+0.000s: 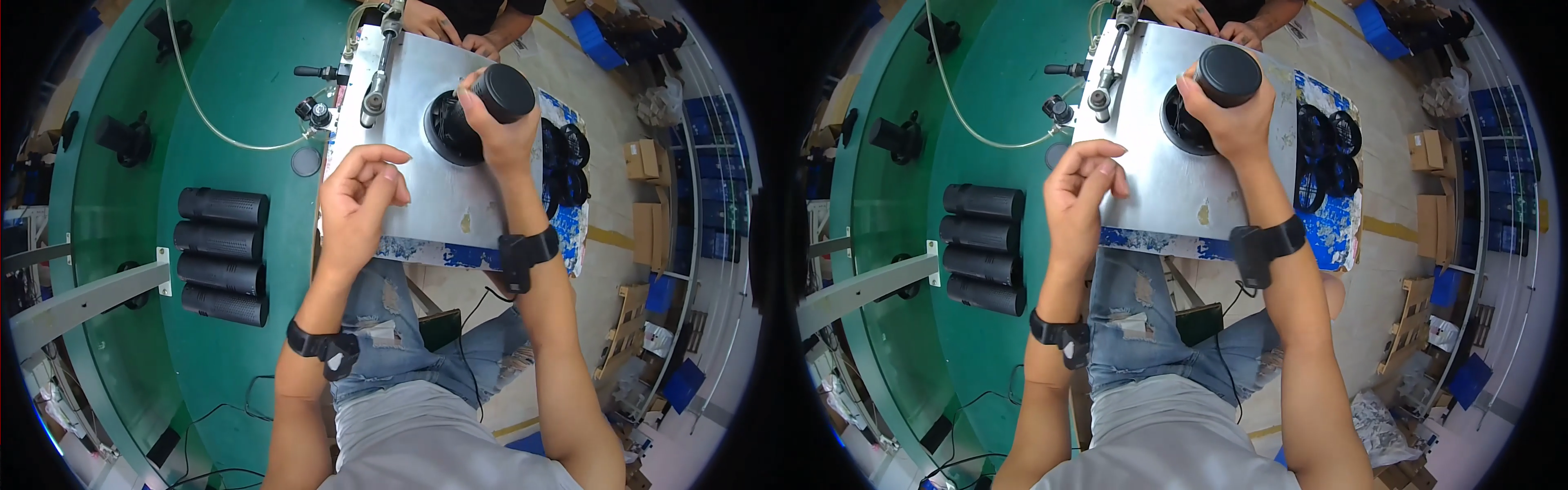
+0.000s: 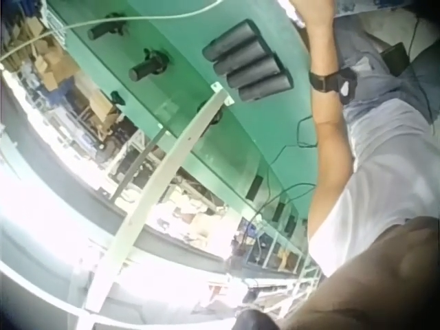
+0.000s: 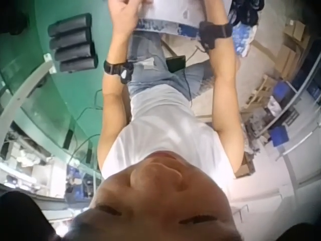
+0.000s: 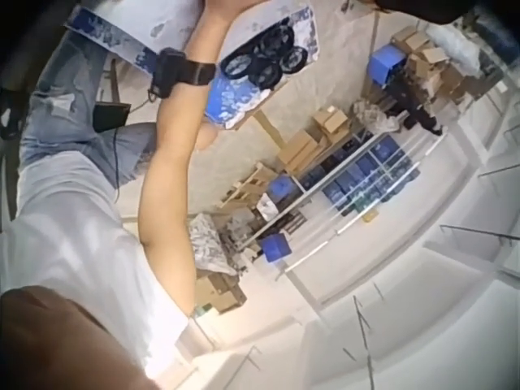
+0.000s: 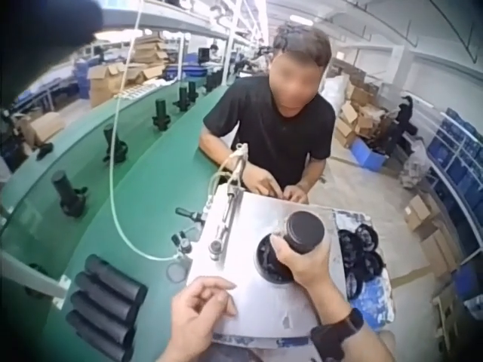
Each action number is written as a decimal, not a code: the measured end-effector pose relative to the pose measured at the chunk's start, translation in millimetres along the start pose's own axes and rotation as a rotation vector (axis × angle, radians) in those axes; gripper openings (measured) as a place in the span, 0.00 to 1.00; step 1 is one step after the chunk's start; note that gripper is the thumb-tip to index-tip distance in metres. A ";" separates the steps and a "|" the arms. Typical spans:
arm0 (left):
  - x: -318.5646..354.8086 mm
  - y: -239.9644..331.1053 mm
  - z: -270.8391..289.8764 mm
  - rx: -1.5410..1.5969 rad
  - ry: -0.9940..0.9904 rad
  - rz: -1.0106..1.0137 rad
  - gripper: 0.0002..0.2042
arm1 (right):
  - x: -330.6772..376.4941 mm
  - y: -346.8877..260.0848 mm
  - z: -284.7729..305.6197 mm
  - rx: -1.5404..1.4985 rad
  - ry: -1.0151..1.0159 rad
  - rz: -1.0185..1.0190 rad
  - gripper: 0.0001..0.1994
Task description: The person picks up a microphone and a shock mount, fits the microphone into the mount, and places the assembly into a machine. After the machine cycle, the person removes the assembly, detaches the mount, and places the microphone back onto the green table.
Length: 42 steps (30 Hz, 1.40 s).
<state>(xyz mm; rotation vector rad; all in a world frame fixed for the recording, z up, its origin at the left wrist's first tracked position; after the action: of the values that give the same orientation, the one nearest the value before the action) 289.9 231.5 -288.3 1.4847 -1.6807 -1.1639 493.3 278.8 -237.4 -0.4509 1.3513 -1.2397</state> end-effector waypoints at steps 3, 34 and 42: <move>-21.3 29.3 11.7 -0.205 0.005 -0.126 0.07 | -5.6 13.1 -5.9 -0.282 -0.417 -0.049 0.16; -108.5 71.2 97.9 -0.978 0.217 -0.397 0.21 | -59.8 -166.7 110.9 -0.423 0.112 0.151 0.25; 45.9 77.7 -98.8 0.109 -0.357 -0.344 0.46 | 31.6 -223.6 64.6 -0.409 -0.190 0.249 0.26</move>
<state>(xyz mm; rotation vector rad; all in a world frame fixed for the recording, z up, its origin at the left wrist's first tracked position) 333.1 164.2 -181.1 1.7648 -1.7859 -1.6224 453.7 146.5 -47.5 -0.6465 1.4478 -0.6967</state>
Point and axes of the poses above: each hand's wrist, its own x-axis away from the middle knuckle, its own z-axis out of the back of the hand, y = z × x, the point moved 8 cm from there along -x, towards the middle knuckle, and after that the axes turned 4 degrees about -z, right-handed, at the moved point
